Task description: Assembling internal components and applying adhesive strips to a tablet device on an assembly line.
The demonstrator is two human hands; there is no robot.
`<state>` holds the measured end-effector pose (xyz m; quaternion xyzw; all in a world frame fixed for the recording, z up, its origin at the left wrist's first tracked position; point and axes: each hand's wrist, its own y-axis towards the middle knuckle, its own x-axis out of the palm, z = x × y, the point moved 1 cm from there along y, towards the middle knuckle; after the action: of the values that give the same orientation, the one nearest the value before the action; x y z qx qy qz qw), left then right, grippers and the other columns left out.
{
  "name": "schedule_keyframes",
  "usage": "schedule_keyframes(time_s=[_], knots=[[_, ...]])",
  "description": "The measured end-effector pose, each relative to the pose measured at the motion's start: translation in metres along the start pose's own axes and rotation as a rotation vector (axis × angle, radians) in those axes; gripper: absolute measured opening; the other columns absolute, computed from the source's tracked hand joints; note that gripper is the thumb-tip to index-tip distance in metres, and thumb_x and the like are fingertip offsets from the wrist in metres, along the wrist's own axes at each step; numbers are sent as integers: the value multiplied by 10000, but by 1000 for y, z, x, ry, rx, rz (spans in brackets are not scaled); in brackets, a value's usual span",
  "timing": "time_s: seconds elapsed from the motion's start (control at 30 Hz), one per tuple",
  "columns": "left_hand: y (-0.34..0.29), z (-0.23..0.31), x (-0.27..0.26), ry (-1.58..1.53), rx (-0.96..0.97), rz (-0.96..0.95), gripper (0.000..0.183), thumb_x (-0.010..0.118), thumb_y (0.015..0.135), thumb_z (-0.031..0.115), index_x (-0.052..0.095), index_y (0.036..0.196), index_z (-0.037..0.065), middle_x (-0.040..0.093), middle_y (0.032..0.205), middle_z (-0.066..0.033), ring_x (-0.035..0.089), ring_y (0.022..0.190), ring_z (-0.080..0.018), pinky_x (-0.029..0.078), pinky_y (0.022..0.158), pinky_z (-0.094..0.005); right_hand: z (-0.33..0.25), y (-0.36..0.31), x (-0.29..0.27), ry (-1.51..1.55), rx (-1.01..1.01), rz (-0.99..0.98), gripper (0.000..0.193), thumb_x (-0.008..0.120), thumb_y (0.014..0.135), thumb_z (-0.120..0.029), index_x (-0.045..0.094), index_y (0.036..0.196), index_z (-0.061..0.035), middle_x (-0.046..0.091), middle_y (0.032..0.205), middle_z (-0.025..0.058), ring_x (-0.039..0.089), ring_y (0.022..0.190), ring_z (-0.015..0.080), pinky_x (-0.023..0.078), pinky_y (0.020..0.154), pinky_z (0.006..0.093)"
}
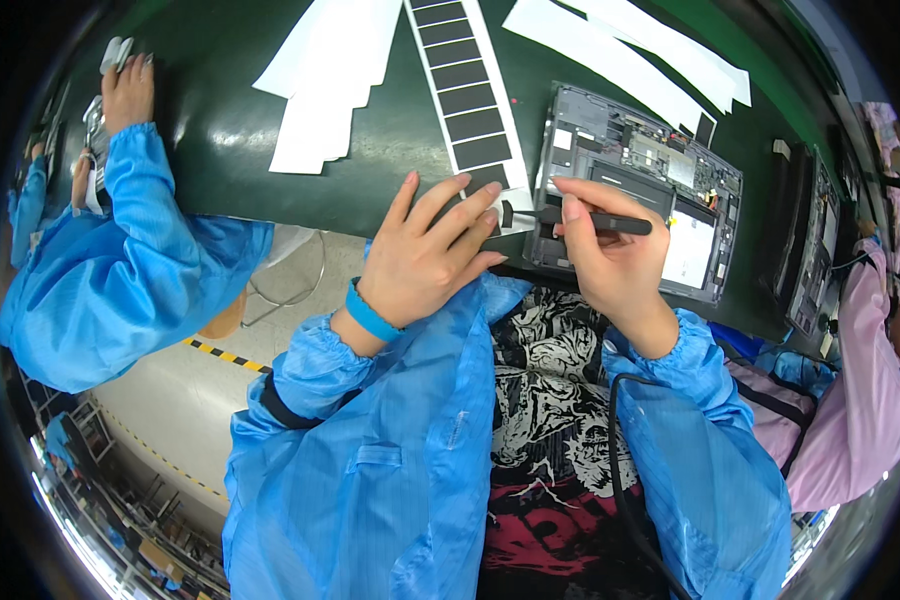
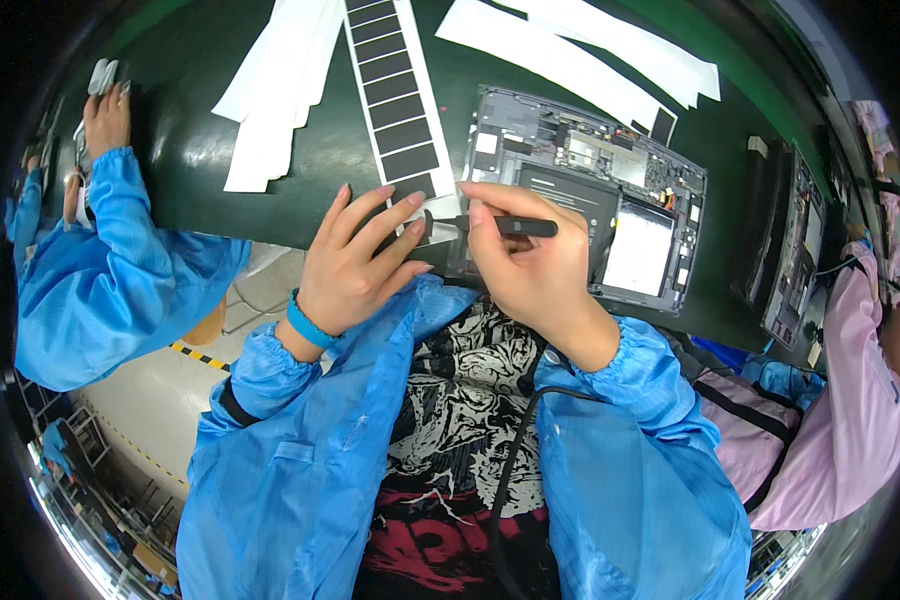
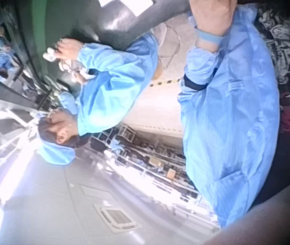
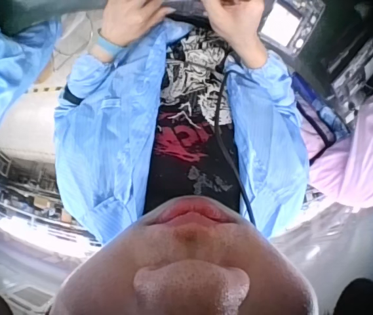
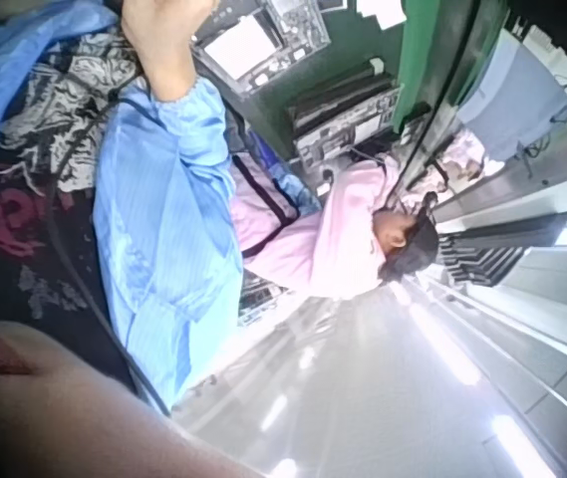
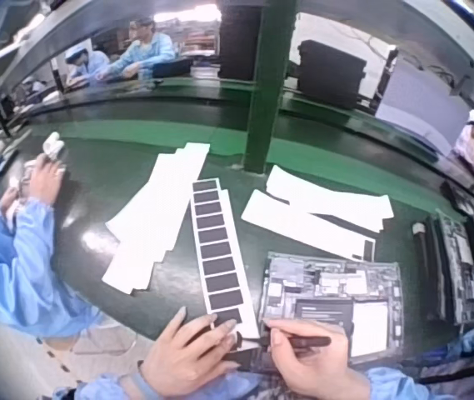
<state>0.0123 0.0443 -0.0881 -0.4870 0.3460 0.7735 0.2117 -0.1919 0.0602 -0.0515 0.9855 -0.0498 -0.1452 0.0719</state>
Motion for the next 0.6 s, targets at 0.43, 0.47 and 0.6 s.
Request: schedule_keyframes(time_s=[0.43, 0.47, 0.6], knots=[[74, 27, -40, -107, 32, 223, 149, 711, 733, 93, 712, 850, 1, 554, 889, -135, 559, 859, -311, 477, 896, -482, 74, -10, -240, 471, -6, 579, 181, 557, 978, -152, 589, 1012, 22, 677, 878, 189, 704, 761, 215, 361, 430, 204], [88, 31, -46, -109, 105, 199, 107, 691, 758, 69, 697, 823, -16, 546, 865, -137, 558, 829, -297, 489, 847, -439, 75, -10, -239, 410, 16, 547, 186, 581, 972, -159, 591, 1006, 23, 683, 880, 188, 707, 746, 206, 358, 421, 200], [141, 69, -46, -388, -104, 149, 137, 722, 823, 87, 652, 800, -29, 555, 829, -131, 576, 723, -285, 482, 650, -346, 68, 2, -211, 283, 111, 441, 174, 633, 942, -136, 630, 997, 29, 696, 841, 153, 650, 629, 110, 323, 405, 175]])
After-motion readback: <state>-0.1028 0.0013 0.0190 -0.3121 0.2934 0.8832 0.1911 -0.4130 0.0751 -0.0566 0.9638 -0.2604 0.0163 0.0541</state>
